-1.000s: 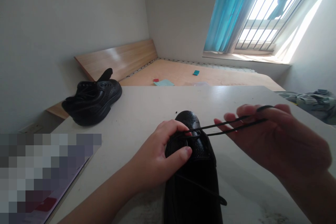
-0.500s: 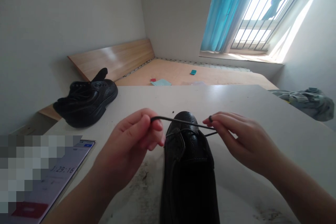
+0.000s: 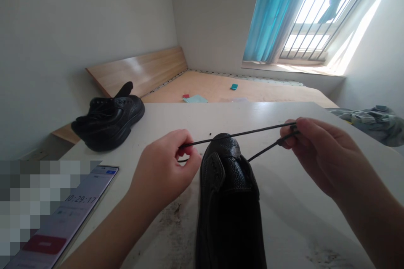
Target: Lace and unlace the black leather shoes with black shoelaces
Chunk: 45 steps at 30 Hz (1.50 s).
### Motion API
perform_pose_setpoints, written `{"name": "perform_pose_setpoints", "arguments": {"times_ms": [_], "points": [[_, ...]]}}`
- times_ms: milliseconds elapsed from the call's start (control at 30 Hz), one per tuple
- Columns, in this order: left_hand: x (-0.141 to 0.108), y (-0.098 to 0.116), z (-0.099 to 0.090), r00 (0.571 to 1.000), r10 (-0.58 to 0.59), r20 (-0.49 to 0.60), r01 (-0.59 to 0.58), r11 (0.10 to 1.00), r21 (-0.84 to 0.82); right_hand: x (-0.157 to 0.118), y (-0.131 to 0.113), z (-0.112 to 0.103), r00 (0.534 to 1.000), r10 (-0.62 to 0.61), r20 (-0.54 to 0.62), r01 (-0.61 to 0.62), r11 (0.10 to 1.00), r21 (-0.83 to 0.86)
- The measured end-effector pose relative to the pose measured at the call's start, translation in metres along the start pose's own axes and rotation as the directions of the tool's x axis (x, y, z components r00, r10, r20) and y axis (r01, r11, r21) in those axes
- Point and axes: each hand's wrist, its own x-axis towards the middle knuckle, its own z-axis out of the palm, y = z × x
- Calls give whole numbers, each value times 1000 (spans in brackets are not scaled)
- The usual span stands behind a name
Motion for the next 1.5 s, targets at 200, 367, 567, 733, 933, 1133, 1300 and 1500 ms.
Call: {"name": "perform_pose_setpoints", "arguments": {"times_ms": [200,367,567,733,933,1133,1300,1500], "points": [[5,-3,9,866,-179,466,77,970,230,2,1,12,990,82,115,-113,949,295],[4,-5,8,894,-155,420,137,988,73,3,-14,5,971,144,189,-225,811,540],[3,3,6,910,-109,401,250,914,-318,1,-18,1,996,77,43,-88,919,385],[-11,14,6,858,25,512,340,721,-604,-23,3,29,957,-11,290,88,963,-254],[-19,18,11,906,103,410,187,771,-609,-35,1,39,806,-152,572,362,892,-272],[-21,20,12,944,276,183,-200,916,-349,-25,-5,28,828,-131,545,173,985,-26],[-24,26,12,875,377,302,-343,925,-161,0,7,10,999,48,9,-48,997,-52],[-24,21,15,910,308,277,-295,951,-89,4,27,13,963,182,197,1,733,-680]]}}
